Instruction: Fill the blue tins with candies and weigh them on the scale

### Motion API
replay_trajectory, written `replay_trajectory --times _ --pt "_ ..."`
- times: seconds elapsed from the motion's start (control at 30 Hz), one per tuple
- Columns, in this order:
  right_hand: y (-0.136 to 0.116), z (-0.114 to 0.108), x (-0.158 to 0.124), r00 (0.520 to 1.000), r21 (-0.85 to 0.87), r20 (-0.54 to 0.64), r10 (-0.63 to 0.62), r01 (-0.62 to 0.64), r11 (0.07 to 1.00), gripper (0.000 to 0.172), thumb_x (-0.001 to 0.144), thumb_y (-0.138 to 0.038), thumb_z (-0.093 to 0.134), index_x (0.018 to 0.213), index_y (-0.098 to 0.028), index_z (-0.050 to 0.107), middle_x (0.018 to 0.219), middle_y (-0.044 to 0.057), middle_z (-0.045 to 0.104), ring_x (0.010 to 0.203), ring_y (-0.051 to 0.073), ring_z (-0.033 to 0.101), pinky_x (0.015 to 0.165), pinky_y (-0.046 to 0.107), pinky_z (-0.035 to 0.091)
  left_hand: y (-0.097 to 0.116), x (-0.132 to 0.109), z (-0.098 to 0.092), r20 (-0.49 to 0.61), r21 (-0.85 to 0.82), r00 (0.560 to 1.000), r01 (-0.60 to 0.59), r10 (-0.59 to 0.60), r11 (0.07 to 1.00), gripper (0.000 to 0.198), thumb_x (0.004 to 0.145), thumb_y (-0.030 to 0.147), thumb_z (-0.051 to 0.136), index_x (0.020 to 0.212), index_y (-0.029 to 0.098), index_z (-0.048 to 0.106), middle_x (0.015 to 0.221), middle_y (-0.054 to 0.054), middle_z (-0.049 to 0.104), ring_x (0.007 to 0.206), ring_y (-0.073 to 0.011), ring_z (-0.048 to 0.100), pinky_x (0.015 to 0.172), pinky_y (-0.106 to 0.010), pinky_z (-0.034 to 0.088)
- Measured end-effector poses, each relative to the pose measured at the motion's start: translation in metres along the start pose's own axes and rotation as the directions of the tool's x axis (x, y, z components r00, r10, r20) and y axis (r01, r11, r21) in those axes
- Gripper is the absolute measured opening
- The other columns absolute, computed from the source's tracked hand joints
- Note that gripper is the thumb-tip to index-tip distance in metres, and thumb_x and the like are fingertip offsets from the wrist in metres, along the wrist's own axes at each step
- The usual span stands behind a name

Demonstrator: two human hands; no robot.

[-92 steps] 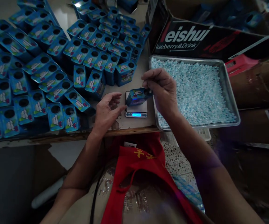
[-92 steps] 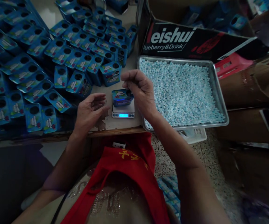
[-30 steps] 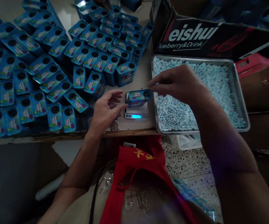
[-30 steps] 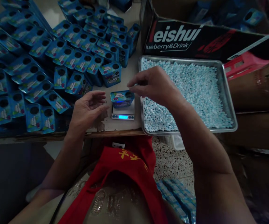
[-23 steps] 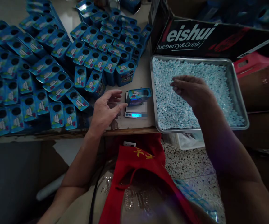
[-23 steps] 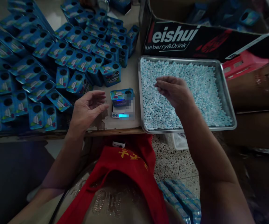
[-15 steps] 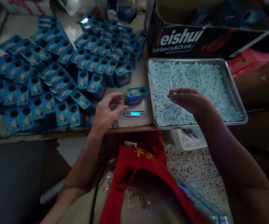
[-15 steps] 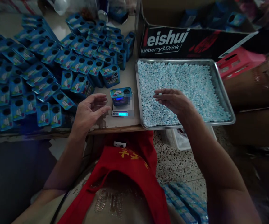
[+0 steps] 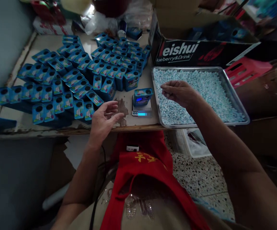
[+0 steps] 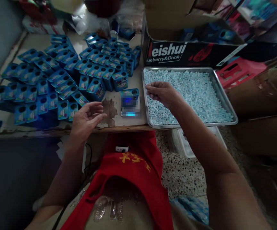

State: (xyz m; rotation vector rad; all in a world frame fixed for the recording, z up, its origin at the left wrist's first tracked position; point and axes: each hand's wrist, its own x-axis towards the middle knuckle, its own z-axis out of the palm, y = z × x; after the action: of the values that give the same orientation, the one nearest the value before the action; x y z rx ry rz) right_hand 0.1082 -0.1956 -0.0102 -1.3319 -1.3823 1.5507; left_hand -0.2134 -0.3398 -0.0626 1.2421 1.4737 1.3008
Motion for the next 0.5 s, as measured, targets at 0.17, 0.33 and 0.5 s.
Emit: replay_trajectory --times 0.17,0.33,0.5 --pt "-0.009 0.032 0.014 0.989 -0.184 -0.015 -0.149 0.144 0.972 0.019 0.086 -0.028 0.092 0.080 -0.020 0.075 0.071 -0.001 0.069 0.060 0.010 0.052 0.057 0.024 0.040 -0.002 -0.010 -0.004 0.016 0.028 1.000 0.010 -0.010 1.000 0.055 0.080 0.041 0.098 0.129 0.024 0.080 0.122 -0.008 0.082 0.109 -0.0258 0.080 0.101 -0.041 0.068" --pt "-0.009 0.048 0.027 0.973 -0.393 -0.048 -0.226 0.189 0.900 0.023 0.078 -0.037 0.091 0.072 -0.019 0.078 0.065 -0.002 0.062 0.066 0.013 0.050 0.065 0.030 0.037 -0.005 0.015 0.013 0.035 0.055 0.998 -0.052 0.051 0.997 0.051 0.085 0.030 0.097 0.132 0.021 0.080 0.127 -0.010 0.083 0.114 -0.0278 0.081 0.108 -0.047 0.068" --pt "-0.009 0.039 0.018 0.994 -0.190 -0.008 -0.106 0.103 0.976 0.044 0.070 -0.059 0.097 0.069 -0.025 0.069 0.067 -0.001 0.055 0.063 0.014 0.041 0.060 0.034 0.031 0.025 0.048 0.079 0.046 0.459 0.969 -0.237 0.244 0.856 0.050 0.079 0.018 0.107 0.122 0.020 0.082 0.142 -0.016 0.082 0.140 -0.0384 0.076 0.125 -0.056 0.062"
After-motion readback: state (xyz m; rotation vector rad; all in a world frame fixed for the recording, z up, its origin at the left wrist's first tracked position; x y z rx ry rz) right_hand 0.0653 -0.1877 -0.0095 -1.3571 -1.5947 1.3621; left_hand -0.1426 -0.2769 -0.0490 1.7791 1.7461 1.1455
